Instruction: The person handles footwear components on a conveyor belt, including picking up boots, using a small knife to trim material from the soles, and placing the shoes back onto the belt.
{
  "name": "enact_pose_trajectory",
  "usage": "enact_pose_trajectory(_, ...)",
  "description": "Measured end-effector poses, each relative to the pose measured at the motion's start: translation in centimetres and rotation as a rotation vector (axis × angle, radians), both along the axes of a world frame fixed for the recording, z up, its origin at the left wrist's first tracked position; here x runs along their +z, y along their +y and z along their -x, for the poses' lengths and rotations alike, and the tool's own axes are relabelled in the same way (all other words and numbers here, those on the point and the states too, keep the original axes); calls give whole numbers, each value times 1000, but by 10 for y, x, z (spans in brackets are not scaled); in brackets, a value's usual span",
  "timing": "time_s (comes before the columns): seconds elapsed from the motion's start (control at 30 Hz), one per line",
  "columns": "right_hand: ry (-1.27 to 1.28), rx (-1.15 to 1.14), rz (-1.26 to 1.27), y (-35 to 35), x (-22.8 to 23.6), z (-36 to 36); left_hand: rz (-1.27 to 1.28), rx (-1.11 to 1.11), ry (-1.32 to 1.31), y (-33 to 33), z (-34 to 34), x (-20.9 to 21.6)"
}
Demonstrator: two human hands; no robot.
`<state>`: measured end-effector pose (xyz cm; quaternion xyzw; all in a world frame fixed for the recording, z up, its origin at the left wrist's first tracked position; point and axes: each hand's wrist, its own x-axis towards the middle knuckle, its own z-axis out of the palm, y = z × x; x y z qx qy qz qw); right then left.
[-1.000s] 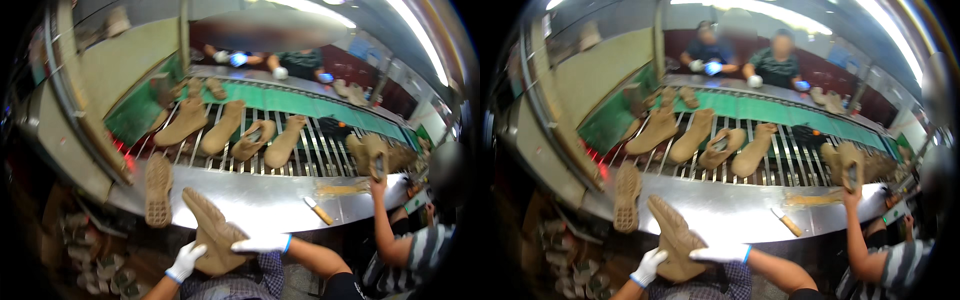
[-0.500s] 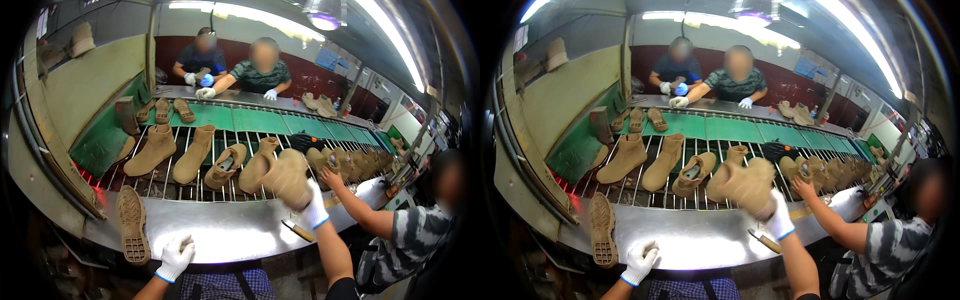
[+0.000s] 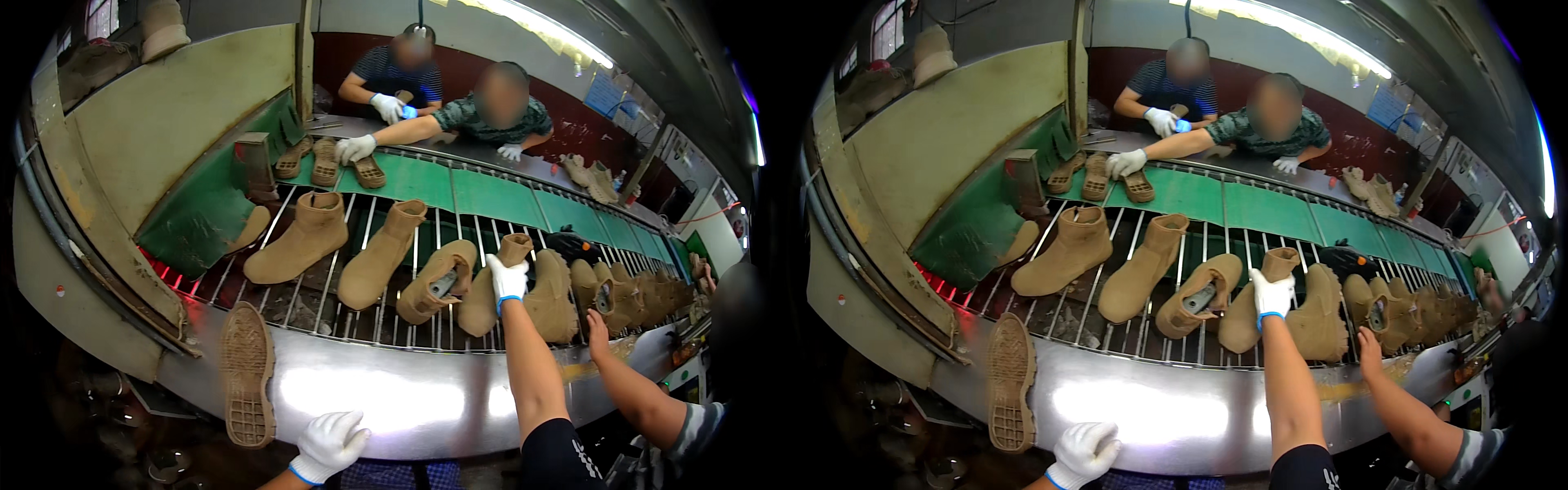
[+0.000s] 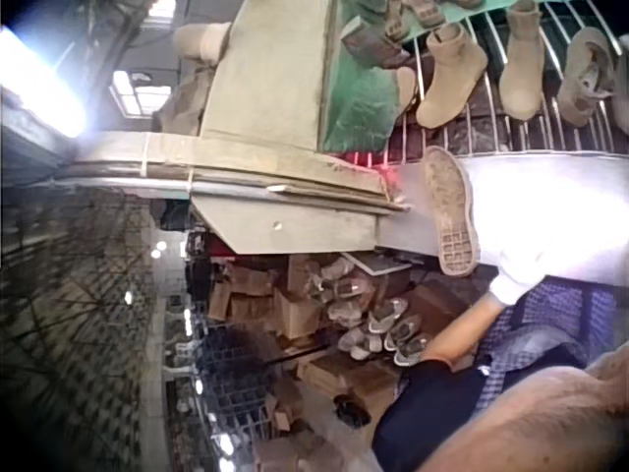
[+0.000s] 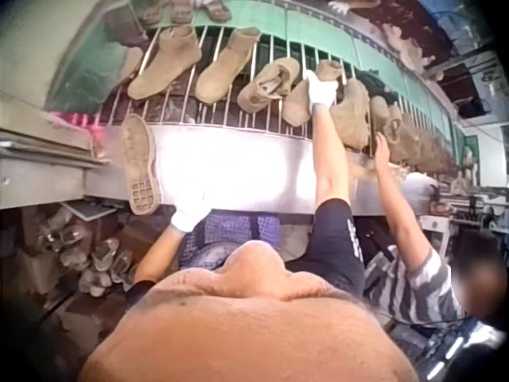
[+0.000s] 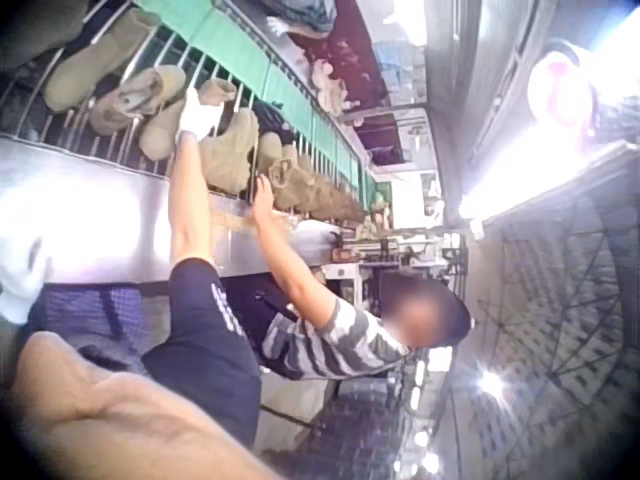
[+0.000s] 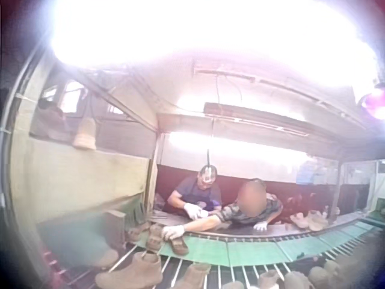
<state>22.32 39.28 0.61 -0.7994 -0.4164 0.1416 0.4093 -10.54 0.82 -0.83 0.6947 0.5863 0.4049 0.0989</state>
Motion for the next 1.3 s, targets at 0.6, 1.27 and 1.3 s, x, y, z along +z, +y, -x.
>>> enact_pose_trajectory(0.6, 173, 1381, 83, -265, 102, -3, 2, 90, -663, 8, -12, -11)
enact_pose_trajectory(1.27, 445, 1366, -330, -492, 12, 13, -216, -123, 98, 15, 50, 53)
enact_pose_trajectory(1.3, 508, 1208, -407, -505, 11, 17, -139, 13, 157, 41, 83, 46)
